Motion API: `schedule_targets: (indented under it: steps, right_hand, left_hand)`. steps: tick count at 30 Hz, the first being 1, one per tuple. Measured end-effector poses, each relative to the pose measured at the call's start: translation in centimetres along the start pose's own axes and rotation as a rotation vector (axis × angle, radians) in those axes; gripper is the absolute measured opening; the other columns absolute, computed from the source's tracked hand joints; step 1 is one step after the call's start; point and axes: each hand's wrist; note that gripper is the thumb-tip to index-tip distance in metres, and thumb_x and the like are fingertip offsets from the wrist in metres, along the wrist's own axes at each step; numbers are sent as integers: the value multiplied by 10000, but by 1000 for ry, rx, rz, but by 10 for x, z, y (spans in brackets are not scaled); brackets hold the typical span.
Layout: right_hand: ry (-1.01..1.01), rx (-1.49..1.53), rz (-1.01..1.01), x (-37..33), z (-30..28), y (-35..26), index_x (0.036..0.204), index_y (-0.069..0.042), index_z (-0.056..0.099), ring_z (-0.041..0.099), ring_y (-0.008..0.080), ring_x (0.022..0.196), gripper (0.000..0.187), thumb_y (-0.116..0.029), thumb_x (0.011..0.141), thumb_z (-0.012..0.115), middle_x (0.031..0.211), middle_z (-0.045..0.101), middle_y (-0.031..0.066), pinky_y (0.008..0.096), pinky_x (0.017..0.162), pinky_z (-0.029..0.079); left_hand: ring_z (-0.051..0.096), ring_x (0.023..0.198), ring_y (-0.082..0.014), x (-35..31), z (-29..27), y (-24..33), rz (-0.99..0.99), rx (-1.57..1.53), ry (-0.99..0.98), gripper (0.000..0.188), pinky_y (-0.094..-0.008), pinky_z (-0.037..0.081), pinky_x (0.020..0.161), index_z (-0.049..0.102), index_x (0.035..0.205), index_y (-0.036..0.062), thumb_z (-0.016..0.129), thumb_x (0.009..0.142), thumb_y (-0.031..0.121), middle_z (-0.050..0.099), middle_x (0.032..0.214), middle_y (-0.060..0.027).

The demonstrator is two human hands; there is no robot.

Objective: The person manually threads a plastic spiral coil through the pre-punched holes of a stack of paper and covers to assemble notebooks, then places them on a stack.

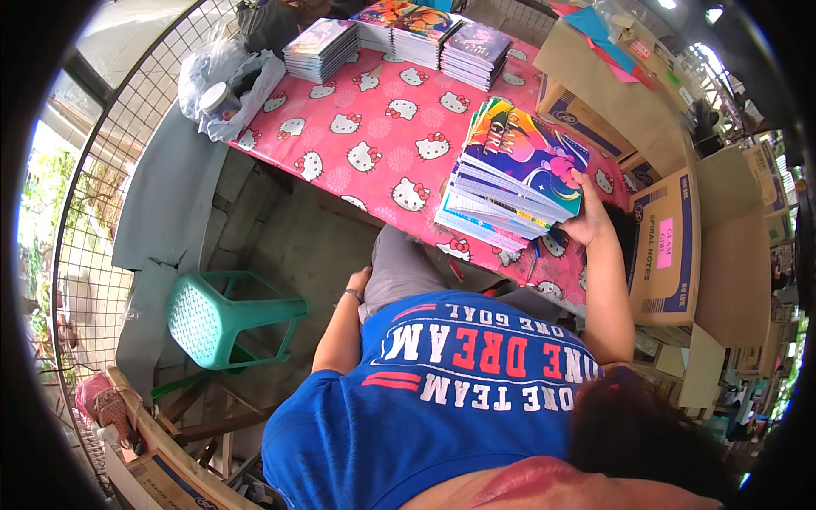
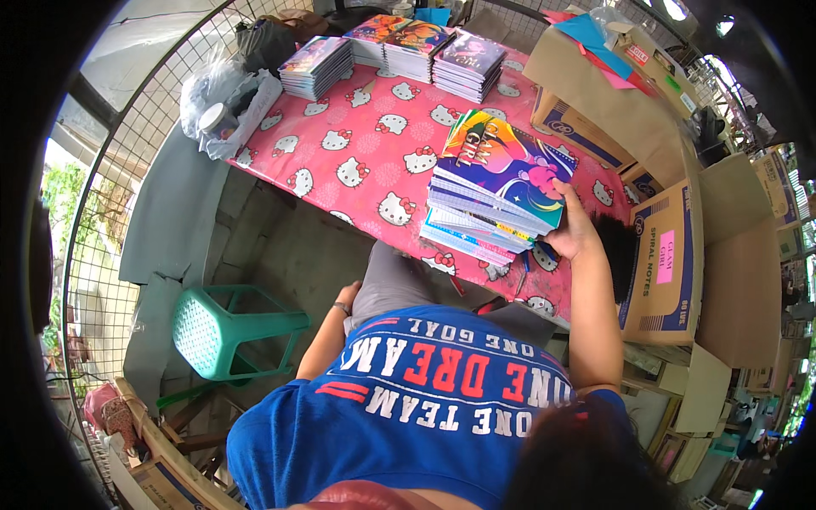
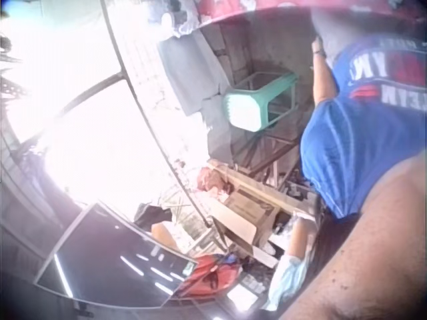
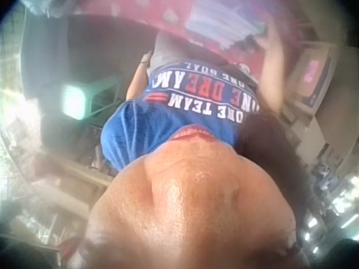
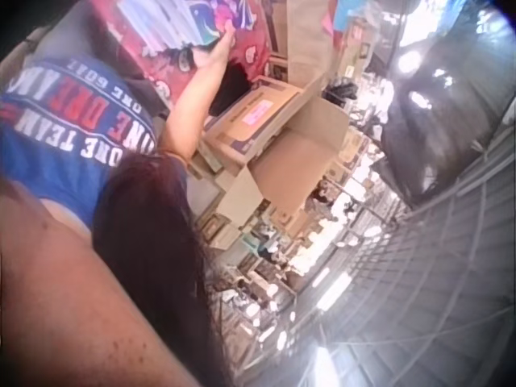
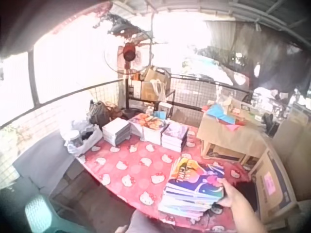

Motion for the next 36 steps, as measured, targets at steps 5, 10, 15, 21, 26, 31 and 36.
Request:
schedule_targets:
  steps: [5,10,15,21,26,31,36]
  right_hand:
    - [77,-86,-112,-12,-10,11,1391,-136,524,517,261,1273,717,-641,888,597,1380,580,66,535,1077,356]
    - [78,-150,-137,-12,0,17,1303,-91,572,585,259,1187,649,-570,875,666,1285,633,92,541,1023,427]
    - [166,-312,-192,-20,3,12,1320,-90,559,576,212,1172,611,-484,877,707,1237,644,75,495,997,440]
    - [234,-748,-422,-25,-8,-15,1296,-42,566,620,143,1052,422,-204,930,696,1144,669,52,307,929,466]
    - [246,-702,-482,-29,0,-11,1305,-16,546,638,144,1011,386,-119,950,659,1148,668,71,292,947,462]
    - [254,-844,-619,-21,12,-21,1456,-29,416,479,196,1291,606,-70,911,678,1398,537,115,343,1081,377]
    - [299,-847,-597,-8,6,-12,1445,15,422,565,199,1198,614,-100,908,697,1368,566,154,335,1027,429]
  left_hand:
    - [551,637,-120,46,-35,144,-118,-603,-66,280,-300,442,567,689,844,41,629,915,305,624,708,-9]
    - [604,708,-81,36,-88,206,147,-629,12,244,-248,456,597,697,1093,41,610,955,222,714,895,-27]
    - [666,936,-138,0,-106,287,416,-595,-17,300,-269,506,814,654,1202,31,554,1005,234,714,1067,-76]
    - [662,1002,-155,-25,-99,321,508,-592,-134,305,-283,498,869,639,1222,26,550,1009,226,708,1111,-75]
    - [640,1031,-138,-25,-103,355,600,-533,-126,303,-293,494,880,646,1208,22,558,1007,230,693,1123,-62]
    - [603,1116,-155,-20,-100,387,647,-546,-137,343,-313,480,921,611,1275,20,558,1008,228,658,1217,-80]
    - [474,1328,-214,-16,-71,419,736,-690,-177,489,-361,388,1082,454,1448,25,552,1019,237,521,1431,-136]
Point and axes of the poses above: each hand's wrist, its own x-axis towards the middle knuckle, its own z-axis out of the palm, y = z × x
